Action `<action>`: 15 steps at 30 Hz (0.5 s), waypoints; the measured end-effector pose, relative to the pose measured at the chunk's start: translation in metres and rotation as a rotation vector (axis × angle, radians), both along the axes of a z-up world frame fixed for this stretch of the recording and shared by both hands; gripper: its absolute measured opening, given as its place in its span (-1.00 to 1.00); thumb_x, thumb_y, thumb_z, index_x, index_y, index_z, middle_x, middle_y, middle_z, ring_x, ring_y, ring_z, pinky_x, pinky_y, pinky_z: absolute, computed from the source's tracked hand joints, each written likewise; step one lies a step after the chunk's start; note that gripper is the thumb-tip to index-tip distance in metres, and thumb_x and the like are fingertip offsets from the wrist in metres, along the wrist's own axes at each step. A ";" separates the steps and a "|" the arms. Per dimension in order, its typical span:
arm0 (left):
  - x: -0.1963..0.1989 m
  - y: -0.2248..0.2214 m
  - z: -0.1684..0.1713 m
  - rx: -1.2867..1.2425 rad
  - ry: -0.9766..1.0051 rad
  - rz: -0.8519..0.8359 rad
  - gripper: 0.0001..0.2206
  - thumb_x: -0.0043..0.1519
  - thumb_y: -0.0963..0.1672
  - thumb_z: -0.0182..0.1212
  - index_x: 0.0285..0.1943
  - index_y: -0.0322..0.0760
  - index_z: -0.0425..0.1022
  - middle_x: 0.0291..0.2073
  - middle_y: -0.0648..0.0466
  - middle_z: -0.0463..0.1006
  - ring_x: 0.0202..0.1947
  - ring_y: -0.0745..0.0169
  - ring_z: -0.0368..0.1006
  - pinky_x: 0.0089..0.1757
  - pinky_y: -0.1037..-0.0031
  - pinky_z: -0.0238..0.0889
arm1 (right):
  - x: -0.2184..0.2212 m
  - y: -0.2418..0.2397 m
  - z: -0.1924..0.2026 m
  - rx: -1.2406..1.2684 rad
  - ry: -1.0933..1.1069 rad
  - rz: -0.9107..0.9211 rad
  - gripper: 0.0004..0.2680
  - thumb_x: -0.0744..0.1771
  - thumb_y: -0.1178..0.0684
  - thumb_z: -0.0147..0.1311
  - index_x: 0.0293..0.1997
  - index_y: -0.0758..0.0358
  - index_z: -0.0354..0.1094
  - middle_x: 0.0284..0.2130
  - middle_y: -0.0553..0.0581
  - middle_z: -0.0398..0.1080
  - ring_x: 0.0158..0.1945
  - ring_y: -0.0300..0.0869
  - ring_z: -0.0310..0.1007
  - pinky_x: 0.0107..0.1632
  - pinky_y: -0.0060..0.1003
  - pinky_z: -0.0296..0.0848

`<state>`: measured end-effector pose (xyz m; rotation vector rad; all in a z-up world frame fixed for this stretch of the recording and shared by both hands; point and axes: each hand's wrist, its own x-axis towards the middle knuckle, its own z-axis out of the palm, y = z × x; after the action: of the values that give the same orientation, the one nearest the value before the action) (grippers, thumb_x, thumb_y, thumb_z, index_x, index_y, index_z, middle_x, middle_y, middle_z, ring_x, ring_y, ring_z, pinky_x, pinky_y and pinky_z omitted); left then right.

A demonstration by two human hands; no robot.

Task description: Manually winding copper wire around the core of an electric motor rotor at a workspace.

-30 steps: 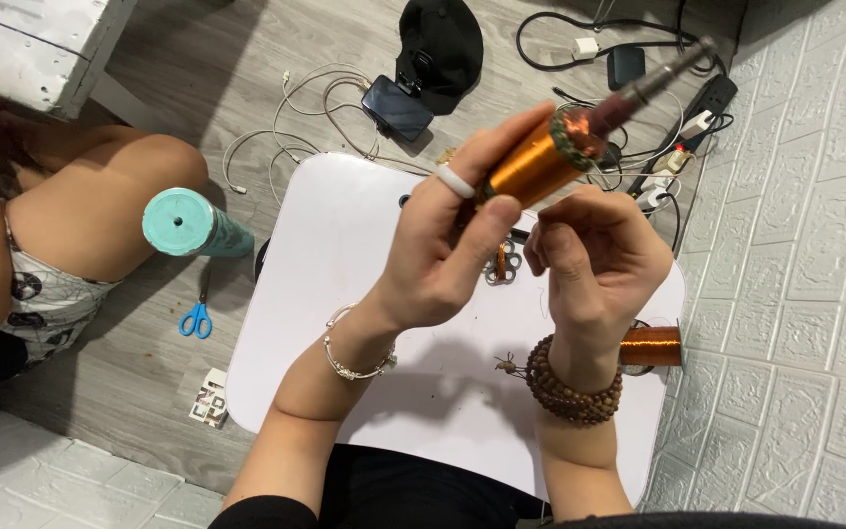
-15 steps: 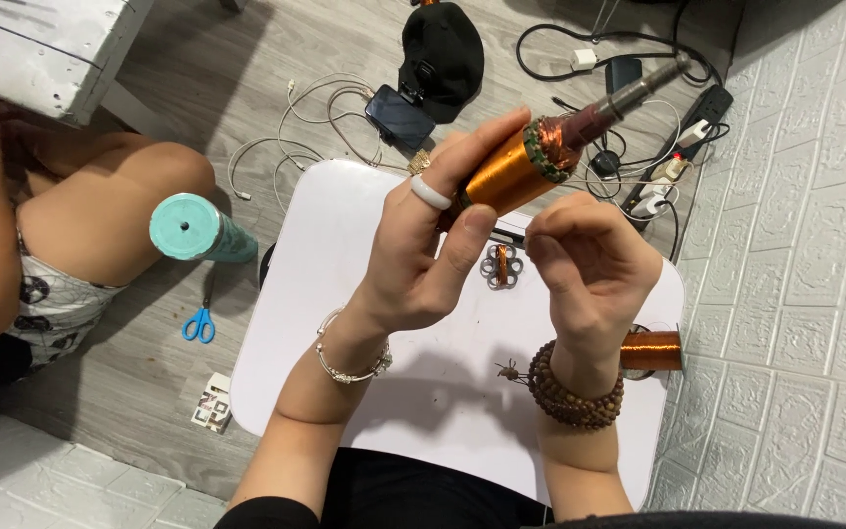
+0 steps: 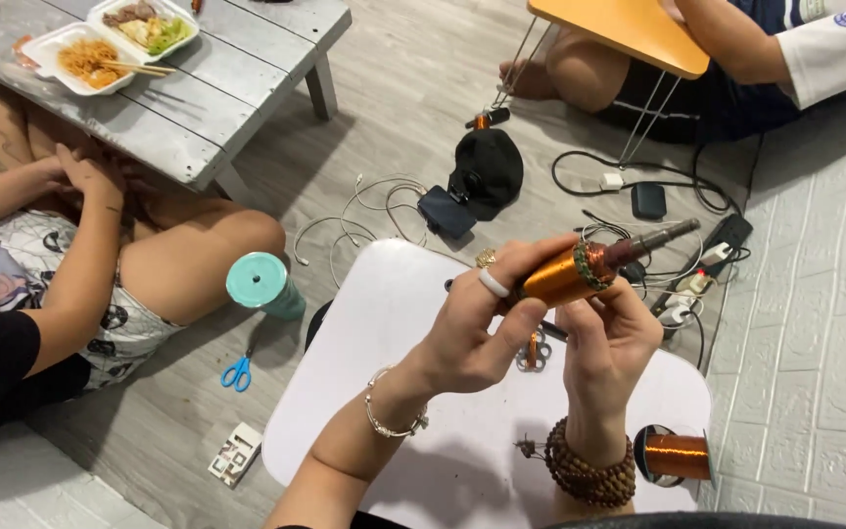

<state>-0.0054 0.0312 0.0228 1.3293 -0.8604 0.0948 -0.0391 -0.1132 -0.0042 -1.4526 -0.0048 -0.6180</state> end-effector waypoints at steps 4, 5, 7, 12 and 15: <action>-0.002 -0.001 0.001 -0.018 -0.001 -0.018 -0.60 0.47 -0.05 -0.15 0.45 -0.27 0.14 0.05 -0.01 0.41 -0.29 0.31 0.37 -0.25 0.52 0.42 | 0.005 0.001 -0.006 0.072 -0.003 -0.048 -0.97 0.28 0.28 -0.02 -0.35 0.33 0.32 -0.59 -0.04 0.26 -0.50 -0.38 0.16 -0.40 -0.53 0.22; -0.003 -0.001 0.002 -0.057 0.047 -0.077 -0.60 0.46 -0.07 -0.14 0.45 -0.31 0.12 0.05 -0.03 0.38 -0.43 0.31 0.40 -0.33 0.55 0.44 | 0.006 0.001 -0.007 0.083 -0.002 -0.056 -0.98 0.28 0.26 -0.02 -0.36 0.32 0.31 -0.58 -0.03 0.26 -0.50 -0.37 0.17 -0.40 -0.52 0.23; -0.003 0.000 0.001 -0.096 0.094 -0.133 -0.60 0.46 -0.09 -0.13 0.45 -0.34 0.11 0.05 -0.05 0.34 -0.58 0.31 0.42 -0.42 0.57 0.45 | 0.007 -0.001 -0.010 0.093 0.000 -0.062 -0.98 0.29 0.24 -0.01 -0.36 0.30 0.30 -0.58 -0.03 0.25 -0.50 -0.37 0.18 -0.40 -0.51 0.23; -0.003 0.004 0.003 -0.097 0.000 -0.028 -0.55 0.47 0.00 -0.15 0.45 -0.34 0.16 0.06 -0.01 0.43 -0.03 0.17 0.37 0.07 0.40 0.27 | 0.015 -0.006 -0.020 -0.014 0.000 -0.163 -0.95 0.22 0.29 -0.11 -0.43 0.28 0.22 -0.58 -0.03 0.19 -0.47 -0.33 0.10 -0.39 -0.49 0.17; -0.004 0.005 0.003 -0.125 0.010 -0.048 -0.55 0.47 -0.02 -0.14 0.45 -0.37 0.15 0.12 -0.05 0.42 0.06 0.13 0.39 0.13 0.37 0.28 | 0.017 -0.009 -0.027 0.050 -0.025 -0.120 -0.95 0.29 0.29 -0.07 -0.36 0.32 0.25 -0.50 0.00 0.27 -0.40 -0.34 0.22 -0.37 -0.49 0.37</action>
<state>-0.0097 0.0365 0.0260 1.1912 -0.8639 0.1028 -0.0221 -0.1218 -0.0310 -1.4039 0.0785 -0.7295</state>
